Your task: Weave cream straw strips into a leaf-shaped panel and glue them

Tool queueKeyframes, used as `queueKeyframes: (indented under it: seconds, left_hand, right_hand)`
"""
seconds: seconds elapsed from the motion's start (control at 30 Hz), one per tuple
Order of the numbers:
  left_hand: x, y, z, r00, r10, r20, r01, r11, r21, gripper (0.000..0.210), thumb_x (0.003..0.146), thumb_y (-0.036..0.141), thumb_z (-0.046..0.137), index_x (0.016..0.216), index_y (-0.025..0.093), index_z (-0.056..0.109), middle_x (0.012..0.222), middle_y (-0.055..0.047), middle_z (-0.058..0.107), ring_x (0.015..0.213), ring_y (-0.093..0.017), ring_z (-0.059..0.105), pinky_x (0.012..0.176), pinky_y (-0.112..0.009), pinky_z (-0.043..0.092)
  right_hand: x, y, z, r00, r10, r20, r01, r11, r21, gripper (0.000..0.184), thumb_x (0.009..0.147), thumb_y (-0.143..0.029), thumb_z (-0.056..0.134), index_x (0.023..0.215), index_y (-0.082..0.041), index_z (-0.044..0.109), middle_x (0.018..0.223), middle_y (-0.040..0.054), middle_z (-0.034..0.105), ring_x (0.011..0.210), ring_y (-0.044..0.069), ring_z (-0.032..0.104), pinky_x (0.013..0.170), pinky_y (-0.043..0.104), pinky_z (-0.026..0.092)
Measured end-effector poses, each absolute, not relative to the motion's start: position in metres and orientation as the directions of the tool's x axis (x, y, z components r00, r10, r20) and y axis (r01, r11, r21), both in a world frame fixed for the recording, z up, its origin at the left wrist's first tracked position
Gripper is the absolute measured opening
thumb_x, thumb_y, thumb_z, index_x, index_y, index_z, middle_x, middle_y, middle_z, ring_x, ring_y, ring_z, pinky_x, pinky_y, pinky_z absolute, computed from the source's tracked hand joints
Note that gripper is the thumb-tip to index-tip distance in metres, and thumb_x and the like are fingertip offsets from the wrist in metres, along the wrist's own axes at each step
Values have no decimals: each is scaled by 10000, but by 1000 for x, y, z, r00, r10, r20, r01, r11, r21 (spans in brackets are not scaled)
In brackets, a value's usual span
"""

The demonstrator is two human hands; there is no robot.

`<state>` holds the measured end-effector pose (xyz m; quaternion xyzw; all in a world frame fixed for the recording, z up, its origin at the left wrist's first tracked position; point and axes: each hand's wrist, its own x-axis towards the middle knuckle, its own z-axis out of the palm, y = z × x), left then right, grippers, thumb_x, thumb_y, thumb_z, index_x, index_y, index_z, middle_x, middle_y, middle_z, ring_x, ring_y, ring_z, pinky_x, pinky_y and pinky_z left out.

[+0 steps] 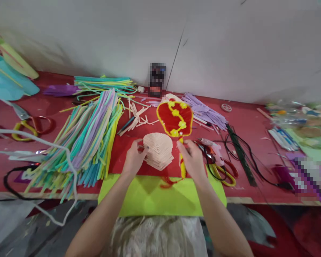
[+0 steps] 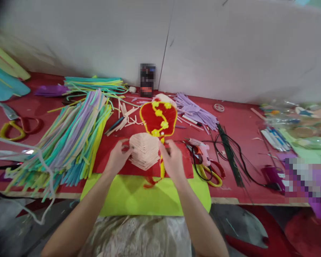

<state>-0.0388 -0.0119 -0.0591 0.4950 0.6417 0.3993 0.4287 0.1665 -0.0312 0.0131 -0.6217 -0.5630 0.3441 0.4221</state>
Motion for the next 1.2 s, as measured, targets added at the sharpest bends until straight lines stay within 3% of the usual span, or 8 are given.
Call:
queueKeyframes:
  seconds: [0.1, 0.23, 0.4, 0.53, 0.73, 0.87, 1.0, 1.2]
  left_hand:
    - [-47, -17, -53, -151, 984, -93, 451, 152, 880, 510, 826, 241, 594, 1319, 210, 470, 892, -28, 689, 742, -162, 648, 740, -298, 504]
    - [-52, -30, -45, -112, 990, 88, 659, 8, 752, 335, 839, 189, 546, 1169, 208, 607, 939, -50, 681, 813, -182, 643, 799, -319, 506]
    - [-51, -51, -39, -122, 966, 229, 694, -82, 715, 291, 888, 197, 479, 1145, 212, 615, 1076, -67, 663, 912, -190, 646, 867, -330, 511]
    - [-51, -52, -40, -72, 964, 258, 731, -125, 670, 318, 892, 210, 485, 1196, 188, 578, 1145, -88, 659, 1046, -220, 622, 974, -375, 468]
    - [-49, -7, -46, 42, 988, 152, 808, -123, 576, 487, 871, 266, 543, 1327, 107, 484, 1318, -184, 566, 1225, -295, 526, 1037, -451, 402]
    - [-42, 30, -51, 74, 994, 77, 779, -106, 618, 535, 816, 227, 596, 1322, 80, 500, 1206, -182, 638, 1153, -286, 573, 1014, -429, 408]
    - [-35, 50, -53, 42, 999, 11, 620, -35, 784, 591, 700, 227, 683, 1266, 114, 559, 982, -91, 706, 926, -226, 647, 896, -368, 469]
    - [-22, 44, -34, 164, 985, -45, 354, -17, 935, 264, 685, 322, 693, 883, 149, 706, 884, -50, 709, 838, -180, 623, 828, -317, 462]
  right_hand:
    - [155, -70, -4, 85, 996, -18, 452, -55, -891, 287, 898, -489, 515, 818, -214, 517, 488, -94, 368, 421, 71, 357, 431, 202, 237]
    - [149, -111, -7, 160, 986, -44, 424, -109, -899, 276, 909, -491, 496, 864, -219, 515, 513, -96, 357, 439, 75, 350, 447, 201, 253]
    - [149, -125, -13, 176, 984, 42, 525, -58, -849, 276, 913, -475, 489, 855, -208, 523, 542, -80, 409, 472, 85, 400, 492, 211, 277]
    - [151, -119, -29, 167, 984, 57, 527, -40, -849, 310, 921, -485, 463, 839, -196, 542, 586, -55, 476, 500, 95, 442, 516, 216, 302]
    - [173, -116, -29, 430, 894, 122, 469, -106, -877, 350, 901, -528, 467, 868, -192, 556, 593, -52, 477, 497, 106, 439, 497, 218, 325]
    - [193, -124, -23, 460, 880, 118, 503, -149, -851, 383, 888, -555, 460, 848, -192, 577, 612, -31, 533, 533, 121, 493, 520, 224, 365]
    - [206, -137, -15, 478, 874, 92, 517, -195, -833, 400, 873, -572, 472, 830, -189, 582, 532, -49, 514, 460, 111, 490, 473, 213, 353]
    - [220, -152, 11, 494, 862, 115, 506, -178, -844, 419, 832, -575, 532, 840, -166, 623, 525, -32, 528, 438, 108, 470, 430, 214, 355]
